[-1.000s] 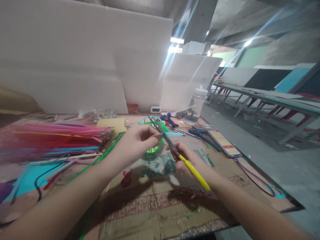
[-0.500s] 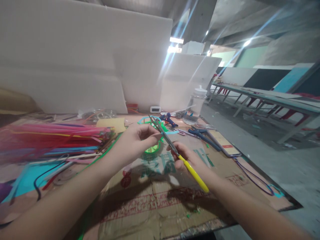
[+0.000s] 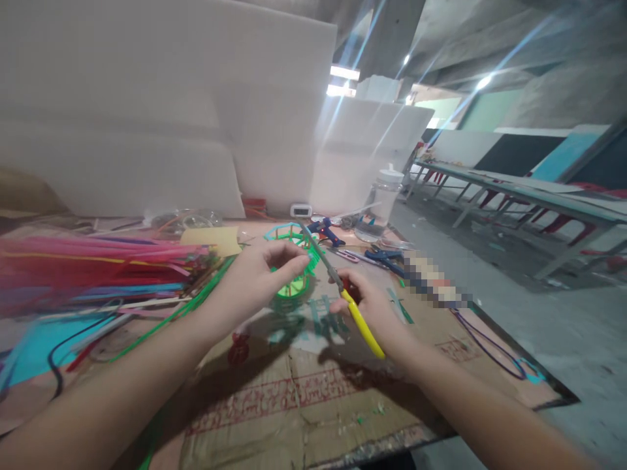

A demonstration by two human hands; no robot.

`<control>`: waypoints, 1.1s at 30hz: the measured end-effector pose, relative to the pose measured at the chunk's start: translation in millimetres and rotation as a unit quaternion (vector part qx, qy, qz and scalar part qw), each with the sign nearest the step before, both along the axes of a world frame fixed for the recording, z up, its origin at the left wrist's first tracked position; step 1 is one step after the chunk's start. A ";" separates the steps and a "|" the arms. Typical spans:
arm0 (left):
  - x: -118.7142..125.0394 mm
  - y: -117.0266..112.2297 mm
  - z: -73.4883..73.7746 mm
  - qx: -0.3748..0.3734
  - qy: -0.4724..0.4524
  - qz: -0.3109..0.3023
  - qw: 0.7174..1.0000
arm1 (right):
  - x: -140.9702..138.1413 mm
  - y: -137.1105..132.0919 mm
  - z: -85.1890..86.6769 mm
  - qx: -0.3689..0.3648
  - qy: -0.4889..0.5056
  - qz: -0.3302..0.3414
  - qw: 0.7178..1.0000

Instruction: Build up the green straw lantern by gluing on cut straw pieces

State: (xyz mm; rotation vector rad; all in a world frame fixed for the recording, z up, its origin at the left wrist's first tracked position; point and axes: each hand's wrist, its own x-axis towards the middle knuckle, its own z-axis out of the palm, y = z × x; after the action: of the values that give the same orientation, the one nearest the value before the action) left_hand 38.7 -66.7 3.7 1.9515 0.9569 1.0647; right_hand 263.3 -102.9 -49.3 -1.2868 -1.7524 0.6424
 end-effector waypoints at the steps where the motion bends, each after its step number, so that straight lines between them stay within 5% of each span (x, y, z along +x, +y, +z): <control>1: -2.2 1.6 1.7 0.004 0.001 0.005 1.000 | 4.3 5.8 0.1 0.007 -0.003 -0.010 1.000; 7: -16.0 -4.2 22.8 -0.001 -0.010 0.108 0.994 | 42.7 40.9 4.8 -0.031 -0.220 -0.140 0.965; 21: -35.1 -3.4 33.6 0.025 -0.001 0.207 0.978 | 55.3 52.7 -21.5 -0.103 -0.400 -0.107 0.904; 28: -35.1 -2.3 33.4 0.039 -0.011 0.187 0.982 | 42.8 39.9 0.5 -0.042 -0.390 -0.107 0.914; 33: -29.2 -2.0 32.5 0.046 -0.015 0.141 0.989 | 10.0 14.0 1.8 -0.038 -0.310 0.024 0.950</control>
State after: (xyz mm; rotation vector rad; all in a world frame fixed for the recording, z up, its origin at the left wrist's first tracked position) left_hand 9.5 -68.8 36.2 1.9039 1.2130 1.3136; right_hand 273.3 -88.9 -47.4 -1.6220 -2.2835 0.3467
